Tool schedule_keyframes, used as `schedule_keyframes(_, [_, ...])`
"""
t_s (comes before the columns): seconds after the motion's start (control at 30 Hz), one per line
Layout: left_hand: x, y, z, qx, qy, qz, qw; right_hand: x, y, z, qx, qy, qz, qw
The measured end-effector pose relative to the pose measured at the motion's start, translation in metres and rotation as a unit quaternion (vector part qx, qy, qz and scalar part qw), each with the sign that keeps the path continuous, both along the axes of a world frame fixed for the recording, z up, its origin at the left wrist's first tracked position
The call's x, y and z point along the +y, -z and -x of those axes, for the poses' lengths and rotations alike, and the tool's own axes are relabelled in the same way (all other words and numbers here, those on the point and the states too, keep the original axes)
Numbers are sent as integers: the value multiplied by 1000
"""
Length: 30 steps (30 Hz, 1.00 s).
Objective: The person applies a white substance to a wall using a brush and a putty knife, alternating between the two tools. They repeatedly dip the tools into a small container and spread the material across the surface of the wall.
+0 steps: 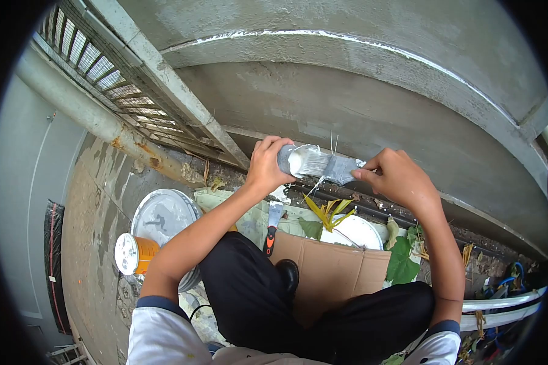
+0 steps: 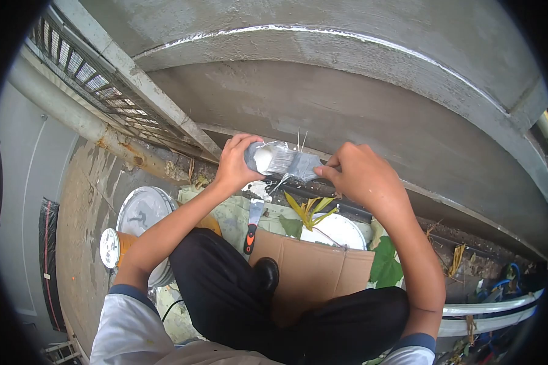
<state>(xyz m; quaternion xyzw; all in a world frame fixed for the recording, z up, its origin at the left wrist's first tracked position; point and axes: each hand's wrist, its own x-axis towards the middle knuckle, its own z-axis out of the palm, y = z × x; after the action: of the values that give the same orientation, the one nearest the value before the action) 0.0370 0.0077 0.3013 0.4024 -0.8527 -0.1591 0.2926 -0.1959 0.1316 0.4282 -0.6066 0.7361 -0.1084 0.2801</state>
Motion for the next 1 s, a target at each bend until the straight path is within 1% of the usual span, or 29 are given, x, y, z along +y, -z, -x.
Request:
schedule_keyframes(0.23, [3,-2,6,-14,19,22,999,1,19,-5,30,-5,46,998])
schedule_keyframes(0.3, [4,-3,9,-17,26,31,999,-3,29,-6,20,-28,61,998])
schedule_keyframes(0.37, [6,-6,12,-20,48,64,997,-5,29,-10,20,-25,44,999])
schedule_keyframes(0.4, [6,-6,13,-21,48,64,997,-6,29,-11,22,-24,27,999])
schedule_keyframes(0.6, [5,-3,11,-17,46,58,997,-11,37,-4,-17,-35,17,999])
schedule_keyframes(0.67, [2,2,8,2,8,14,1000,-10,31,-3,-21,-27,25,999])
schedule_keyframes(0.7, [1,1,7,4,6,16,1000,-10,28,-2,-24,-19,31,999])
schedule_keyframes(0.77, [-1,0,6,23,-44,-28,998,-12,33,2,-24,-23,47,998])
schedule_keyframes(0.8, [-2,2,5,25,-46,-26,998,-12,35,3,-25,-24,62,997])
schedule_keyframes(0.87, [-5,8,4,61,-93,-41,993,-13,36,3,-33,-25,73,996])
schedule_keyframes(0.93, [-7,8,4,74,-113,-44,990,-15,36,1,-41,-27,83,995])
schedule_keyframes(1.0, [-9,10,3,88,-133,-47,986,-18,35,-1,-89,-9,66,994])
